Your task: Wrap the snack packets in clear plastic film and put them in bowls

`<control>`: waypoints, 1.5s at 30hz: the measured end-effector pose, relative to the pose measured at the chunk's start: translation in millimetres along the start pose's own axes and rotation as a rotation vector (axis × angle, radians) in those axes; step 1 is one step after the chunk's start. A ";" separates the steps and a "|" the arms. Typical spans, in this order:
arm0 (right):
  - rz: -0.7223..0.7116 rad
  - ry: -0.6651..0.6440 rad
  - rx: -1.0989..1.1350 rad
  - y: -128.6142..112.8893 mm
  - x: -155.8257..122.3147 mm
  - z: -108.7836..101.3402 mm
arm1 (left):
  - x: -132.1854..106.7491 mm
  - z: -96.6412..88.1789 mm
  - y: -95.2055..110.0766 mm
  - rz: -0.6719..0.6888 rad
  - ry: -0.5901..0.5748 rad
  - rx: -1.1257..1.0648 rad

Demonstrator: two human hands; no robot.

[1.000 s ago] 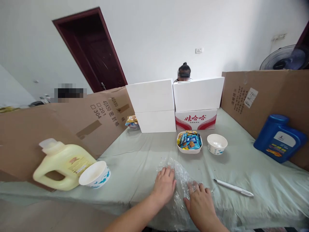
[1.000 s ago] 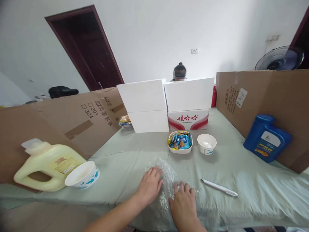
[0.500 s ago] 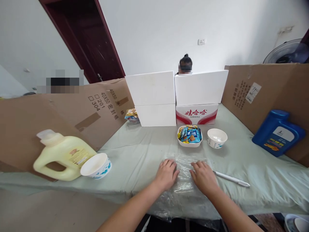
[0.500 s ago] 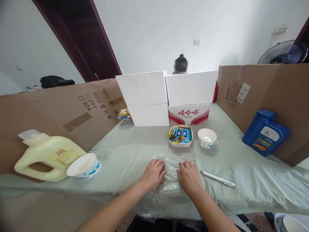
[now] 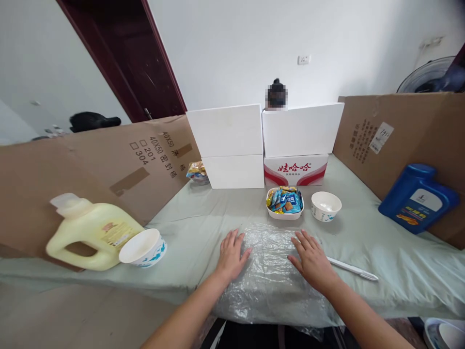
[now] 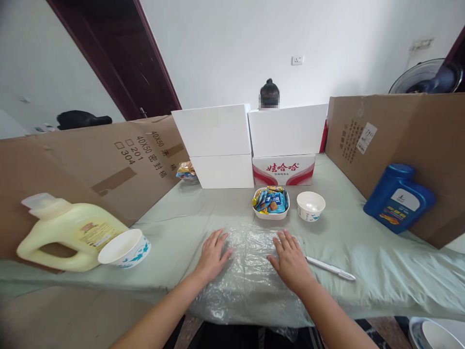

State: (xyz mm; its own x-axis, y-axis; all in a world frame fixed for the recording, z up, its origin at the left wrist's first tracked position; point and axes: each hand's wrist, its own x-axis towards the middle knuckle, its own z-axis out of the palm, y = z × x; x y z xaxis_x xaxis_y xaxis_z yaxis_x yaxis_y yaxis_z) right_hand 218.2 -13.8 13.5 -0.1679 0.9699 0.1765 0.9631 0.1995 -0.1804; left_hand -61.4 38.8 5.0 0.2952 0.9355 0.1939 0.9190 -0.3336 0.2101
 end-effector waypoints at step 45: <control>0.286 -0.005 -0.013 2.3 -12.0 19.8 | -24.9 -35.7 12.5 -0.068 0.106 0.064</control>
State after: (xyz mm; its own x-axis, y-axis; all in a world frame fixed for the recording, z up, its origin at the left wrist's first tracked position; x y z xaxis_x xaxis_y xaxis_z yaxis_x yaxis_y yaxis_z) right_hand 218.2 -22.2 -8.2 0.1105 0.9872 0.1154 0.9740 -0.0844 -0.2100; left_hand -66.5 7.2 37.0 0.2057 0.9371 0.2819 0.9518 -0.2585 0.1649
